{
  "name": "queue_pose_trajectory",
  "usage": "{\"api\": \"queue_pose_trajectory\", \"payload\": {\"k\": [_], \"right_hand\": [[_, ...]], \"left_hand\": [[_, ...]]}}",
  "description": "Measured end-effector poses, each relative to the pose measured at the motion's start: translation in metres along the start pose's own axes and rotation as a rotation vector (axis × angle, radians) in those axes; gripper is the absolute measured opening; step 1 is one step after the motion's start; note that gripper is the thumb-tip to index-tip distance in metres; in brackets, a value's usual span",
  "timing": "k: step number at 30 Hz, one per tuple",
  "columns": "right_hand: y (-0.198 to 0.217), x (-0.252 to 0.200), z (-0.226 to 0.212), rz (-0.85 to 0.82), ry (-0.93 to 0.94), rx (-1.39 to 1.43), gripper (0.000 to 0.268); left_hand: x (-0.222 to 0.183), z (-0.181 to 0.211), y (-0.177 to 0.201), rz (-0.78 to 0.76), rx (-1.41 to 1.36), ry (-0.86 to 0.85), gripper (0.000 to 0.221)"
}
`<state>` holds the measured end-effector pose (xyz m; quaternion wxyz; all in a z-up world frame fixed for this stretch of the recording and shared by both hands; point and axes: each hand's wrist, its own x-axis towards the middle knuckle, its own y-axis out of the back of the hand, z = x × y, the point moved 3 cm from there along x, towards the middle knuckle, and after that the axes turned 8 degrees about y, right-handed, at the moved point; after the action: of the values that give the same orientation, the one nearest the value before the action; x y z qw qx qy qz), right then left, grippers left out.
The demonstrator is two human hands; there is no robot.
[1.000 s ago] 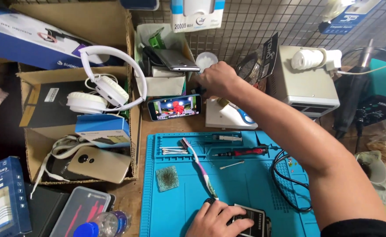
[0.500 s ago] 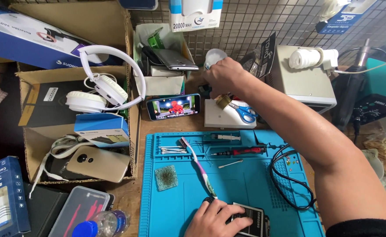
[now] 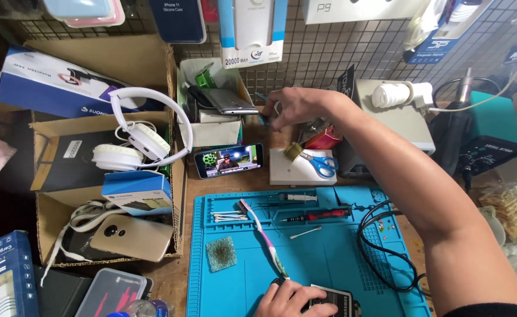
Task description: Disassembling a mobile phone to inspect and manipulate the motherboard and internal components on a repair mat.
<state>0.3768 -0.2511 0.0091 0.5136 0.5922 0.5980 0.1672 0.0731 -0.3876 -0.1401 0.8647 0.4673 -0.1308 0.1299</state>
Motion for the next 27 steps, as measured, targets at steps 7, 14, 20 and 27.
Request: {"api": "queue_pose_trajectory", "payload": {"k": [7, 14, 20, 27], "right_hand": [[0.01, -0.027, 0.008, 0.033, 0.121, 0.302, 0.053], [0.001, -0.064, 0.028, -0.076, 0.472, 0.882, 0.018], [-0.037, -0.123, 0.042, -0.031, 0.737, 1.377, 0.026], [-0.163, -0.211, 0.0, 0.28, 0.962, 1.763, 0.048]], "left_hand": [[-0.001, 0.001, 0.001, -0.049, 0.002, -0.02, 0.027], [0.001, 0.012, 0.019, -0.078, -0.026, 0.033, 0.032], [0.002, 0.007, 0.018, -0.26, -0.007, 0.087, 0.069], [0.002, 0.014, 0.02, -0.174, 0.245, 0.087, 0.096]]}}
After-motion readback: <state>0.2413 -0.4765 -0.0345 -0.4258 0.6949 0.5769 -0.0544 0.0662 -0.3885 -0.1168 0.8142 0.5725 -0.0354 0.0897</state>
